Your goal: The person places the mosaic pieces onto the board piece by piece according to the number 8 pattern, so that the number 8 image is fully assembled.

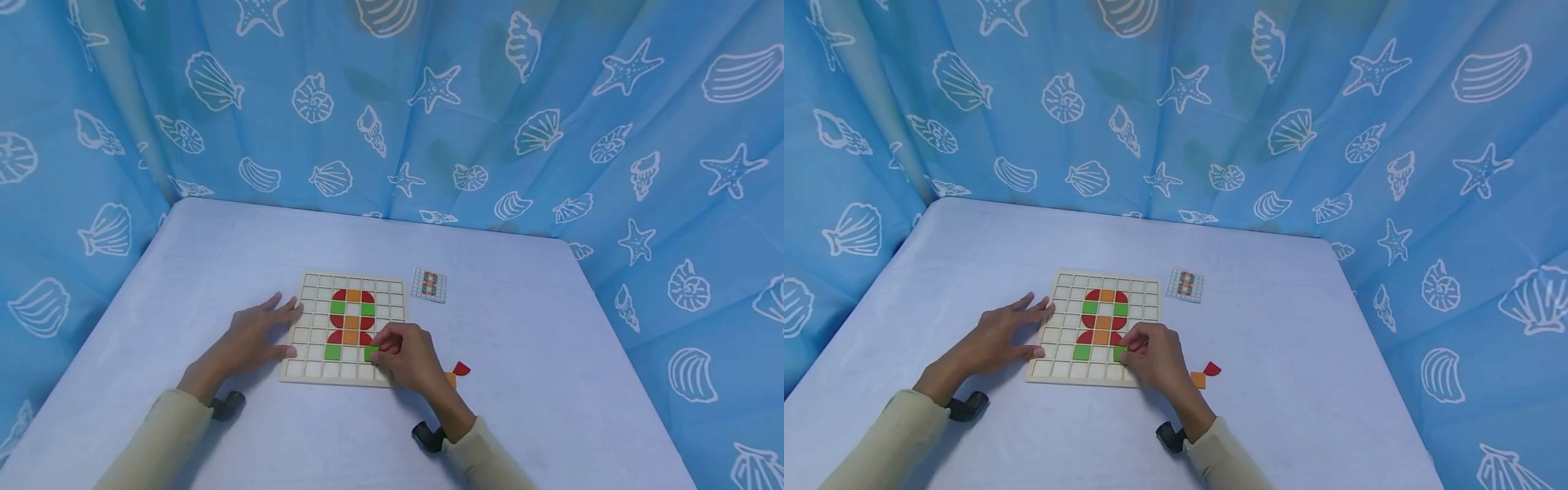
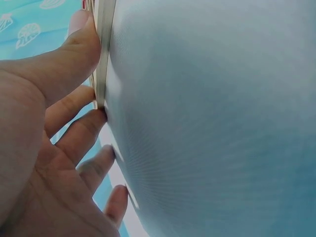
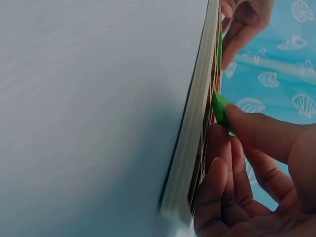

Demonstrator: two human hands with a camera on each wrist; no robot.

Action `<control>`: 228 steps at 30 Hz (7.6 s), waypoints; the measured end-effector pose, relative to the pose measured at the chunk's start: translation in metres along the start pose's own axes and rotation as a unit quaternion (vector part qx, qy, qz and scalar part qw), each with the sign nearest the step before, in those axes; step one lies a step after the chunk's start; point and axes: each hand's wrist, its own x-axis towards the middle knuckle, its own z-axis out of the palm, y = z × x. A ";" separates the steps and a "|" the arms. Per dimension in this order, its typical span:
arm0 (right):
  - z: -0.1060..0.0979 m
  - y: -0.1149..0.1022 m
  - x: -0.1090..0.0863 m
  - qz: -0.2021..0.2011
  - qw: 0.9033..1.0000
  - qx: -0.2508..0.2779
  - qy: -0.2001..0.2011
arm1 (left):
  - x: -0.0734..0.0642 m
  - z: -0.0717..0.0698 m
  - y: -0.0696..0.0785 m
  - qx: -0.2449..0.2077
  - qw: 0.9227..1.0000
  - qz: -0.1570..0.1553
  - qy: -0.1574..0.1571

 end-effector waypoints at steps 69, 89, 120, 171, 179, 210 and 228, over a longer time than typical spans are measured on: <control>-0.058 0.047 -0.034 -0.004 0.999 -0.039 -0.004 | -0.002 -0.004 0.004 -0.009 1.000 -0.010 -0.011; -0.040 0.009 -0.021 -0.047 0.995 0.069 0.053 | -0.001 -0.002 0.002 -0.009 1.000 -0.005 -0.011; 0.017 -0.034 -0.011 -0.061 0.991 0.115 -0.037 | -0.001 -0.005 0.001 -0.011 1.000 -0.013 -0.018; -0.026 0.003 -0.025 -0.031 0.999 0.022 0.001 | 0.001 -0.006 0.004 -0.013 0.999 -0.018 -0.023; -0.065 0.041 -0.039 0.012 0.999 0.014 0.028 | 0.000 -0.005 0.003 -0.011 1.000 -0.016 -0.020; -0.082 0.067 -0.048 0.038 0.996 -0.081 -0.006 | -0.001 -0.006 0.002 -0.010 1.000 -0.015 -0.016; -0.032 0.023 -0.035 -0.008 0.999 0.047 -0.009 | 0.000 -0.006 0.004 -0.008 1.000 -0.015 -0.016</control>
